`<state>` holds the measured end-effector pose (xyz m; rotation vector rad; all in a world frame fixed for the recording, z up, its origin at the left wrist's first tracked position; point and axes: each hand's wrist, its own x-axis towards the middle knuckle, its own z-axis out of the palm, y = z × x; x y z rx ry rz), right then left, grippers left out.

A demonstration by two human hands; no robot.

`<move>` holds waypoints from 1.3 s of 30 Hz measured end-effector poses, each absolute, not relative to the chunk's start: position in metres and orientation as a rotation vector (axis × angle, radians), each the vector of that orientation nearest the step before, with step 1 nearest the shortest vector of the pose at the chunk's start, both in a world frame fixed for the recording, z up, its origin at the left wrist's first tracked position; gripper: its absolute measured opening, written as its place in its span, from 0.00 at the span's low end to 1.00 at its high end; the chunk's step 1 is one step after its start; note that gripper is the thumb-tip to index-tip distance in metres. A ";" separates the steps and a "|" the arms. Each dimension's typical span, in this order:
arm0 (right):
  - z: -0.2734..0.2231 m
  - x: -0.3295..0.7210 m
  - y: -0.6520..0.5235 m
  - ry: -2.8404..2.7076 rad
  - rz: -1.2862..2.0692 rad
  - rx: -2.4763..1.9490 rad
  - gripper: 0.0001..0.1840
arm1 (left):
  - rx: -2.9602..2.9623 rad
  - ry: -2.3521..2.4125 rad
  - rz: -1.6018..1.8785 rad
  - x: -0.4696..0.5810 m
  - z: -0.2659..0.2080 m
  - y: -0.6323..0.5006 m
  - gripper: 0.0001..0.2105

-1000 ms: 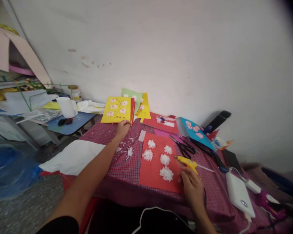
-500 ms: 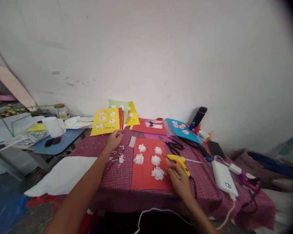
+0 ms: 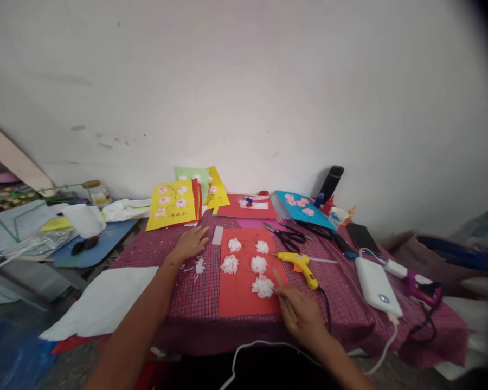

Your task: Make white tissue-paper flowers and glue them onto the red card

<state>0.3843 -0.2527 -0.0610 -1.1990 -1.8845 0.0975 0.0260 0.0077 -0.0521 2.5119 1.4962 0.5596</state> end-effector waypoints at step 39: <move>-0.060 0.386 -0.257 -1.530 0.146 -1.355 0.06 | 2.325 1.612 1.082 0.025 -0.036 0.012 0.14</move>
